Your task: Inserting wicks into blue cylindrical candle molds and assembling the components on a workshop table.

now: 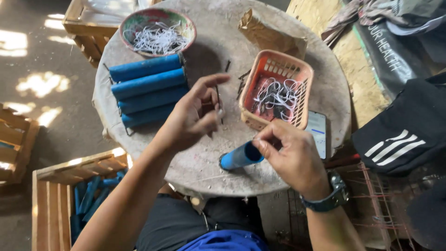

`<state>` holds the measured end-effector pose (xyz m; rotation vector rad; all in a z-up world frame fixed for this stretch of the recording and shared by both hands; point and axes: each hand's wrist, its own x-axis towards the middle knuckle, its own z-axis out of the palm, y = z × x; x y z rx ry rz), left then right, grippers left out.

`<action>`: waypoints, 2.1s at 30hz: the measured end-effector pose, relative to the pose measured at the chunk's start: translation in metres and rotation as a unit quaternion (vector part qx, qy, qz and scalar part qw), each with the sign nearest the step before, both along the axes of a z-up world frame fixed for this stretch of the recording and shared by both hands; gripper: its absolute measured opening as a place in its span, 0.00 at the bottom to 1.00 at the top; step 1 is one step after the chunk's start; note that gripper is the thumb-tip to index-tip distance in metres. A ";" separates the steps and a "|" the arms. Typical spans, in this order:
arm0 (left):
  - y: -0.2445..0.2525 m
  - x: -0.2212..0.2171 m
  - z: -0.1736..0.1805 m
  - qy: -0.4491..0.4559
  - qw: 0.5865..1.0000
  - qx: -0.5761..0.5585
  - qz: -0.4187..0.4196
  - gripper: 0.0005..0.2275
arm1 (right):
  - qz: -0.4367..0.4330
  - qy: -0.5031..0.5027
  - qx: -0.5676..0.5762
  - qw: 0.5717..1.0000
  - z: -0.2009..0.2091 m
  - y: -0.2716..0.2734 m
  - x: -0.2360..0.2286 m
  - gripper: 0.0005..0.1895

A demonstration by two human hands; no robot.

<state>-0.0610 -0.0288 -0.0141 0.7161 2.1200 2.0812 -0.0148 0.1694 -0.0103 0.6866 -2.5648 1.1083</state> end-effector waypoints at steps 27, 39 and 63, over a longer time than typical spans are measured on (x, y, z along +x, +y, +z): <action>0.020 0.054 -0.020 0.389 0.878 -0.167 0.224 0.01 | -0.035 -0.013 -0.007 0.999 0.000 -0.006 -0.001 0.05; 0.022 0.052 -0.023 0.389 0.878 -0.153 0.233 0.01 | -0.046 -0.022 -0.029 0.998 -0.002 -0.005 -0.001 0.04; 0.026 0.049 -0.024 0.380 0.886 -0.141 0.226 0.01 | -0.058 0.013 0.005 0.998 -0.003 -0.003 0.000 0.04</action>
